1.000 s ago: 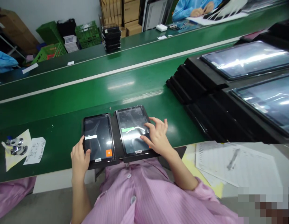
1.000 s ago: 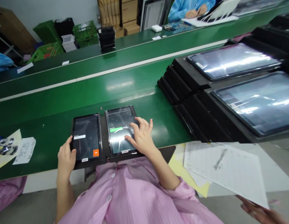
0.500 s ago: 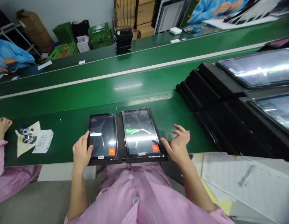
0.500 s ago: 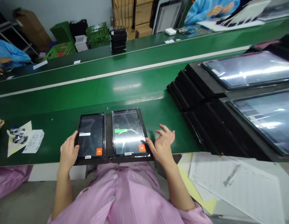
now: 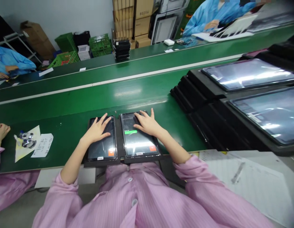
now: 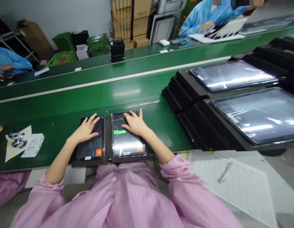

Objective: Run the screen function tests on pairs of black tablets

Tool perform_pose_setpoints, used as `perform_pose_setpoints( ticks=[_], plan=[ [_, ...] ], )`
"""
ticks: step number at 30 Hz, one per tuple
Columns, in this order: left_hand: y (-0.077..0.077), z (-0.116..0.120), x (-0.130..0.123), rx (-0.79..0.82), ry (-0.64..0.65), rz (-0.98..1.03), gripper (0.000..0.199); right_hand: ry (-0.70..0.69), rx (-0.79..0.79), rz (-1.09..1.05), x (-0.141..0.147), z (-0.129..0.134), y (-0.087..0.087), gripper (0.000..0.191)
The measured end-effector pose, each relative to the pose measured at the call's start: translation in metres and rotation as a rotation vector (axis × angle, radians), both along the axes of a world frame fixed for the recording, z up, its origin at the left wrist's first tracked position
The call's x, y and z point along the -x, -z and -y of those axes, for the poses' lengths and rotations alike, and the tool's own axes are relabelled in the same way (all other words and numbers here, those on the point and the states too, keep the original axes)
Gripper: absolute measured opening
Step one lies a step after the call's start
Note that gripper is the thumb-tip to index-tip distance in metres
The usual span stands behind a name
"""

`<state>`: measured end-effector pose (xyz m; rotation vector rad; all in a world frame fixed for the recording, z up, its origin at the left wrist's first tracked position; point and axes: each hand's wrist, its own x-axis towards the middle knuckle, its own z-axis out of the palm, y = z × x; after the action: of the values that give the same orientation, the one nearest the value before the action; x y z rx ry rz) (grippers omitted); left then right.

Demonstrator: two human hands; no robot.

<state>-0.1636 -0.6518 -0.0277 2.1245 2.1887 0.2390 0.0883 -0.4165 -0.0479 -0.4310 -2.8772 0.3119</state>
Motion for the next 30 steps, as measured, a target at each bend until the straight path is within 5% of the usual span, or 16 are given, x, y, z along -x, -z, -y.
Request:
perform_pose_setpoints(
  ticks=[4, 11, 15, 18, 22, 26, 30],
  plan=[
    [-0.002, 0.007, -0.007, 0.016, 0.007, -0.047, 0.08, -0.075, 0.008, 0.0, -0.009, 0.0, -0.003, 0.052],
    [0.001, -0.025, 0.0, 0.008, 0.086, -0.055, 0.082, 0.058, -0.011, 0.032, 0.008, -0.005, -0.003, 0.058],
    [-0.006, -0.003, -0.005, 0.017, 0.139, 0.037, 0.079, -0.061, 0.062, 0.006, -0.027, 0.001, -0.011, 0.049],
    [-0.006, 0.01, -0.001, -0.054, 0.023, -0.008, 0.063, -0.021, 0.122, -0.069, -0.049, -0.003, -0.011, 0.043],
    [0.005, 0.0, 0.01, -0.174, -0.191, -0.082, 0.054, 0.195, 0.052, -0.061, -0.04, -0.02, 0.005, 0.044],
    [0.014, -0.011, 0.013, -0.173, -0.224, -0.122, 0.058, 0.187, 0.016, 0.003, -0.021, -0.026, 0.02, 0.045],
    [0.008, -0.015, 0.021, -0.223, -0.259, -0.061, 0.071, 0.195, -0.003, 0.023, -0.013, -0.028, 0.015, 0.045]
  ],
)
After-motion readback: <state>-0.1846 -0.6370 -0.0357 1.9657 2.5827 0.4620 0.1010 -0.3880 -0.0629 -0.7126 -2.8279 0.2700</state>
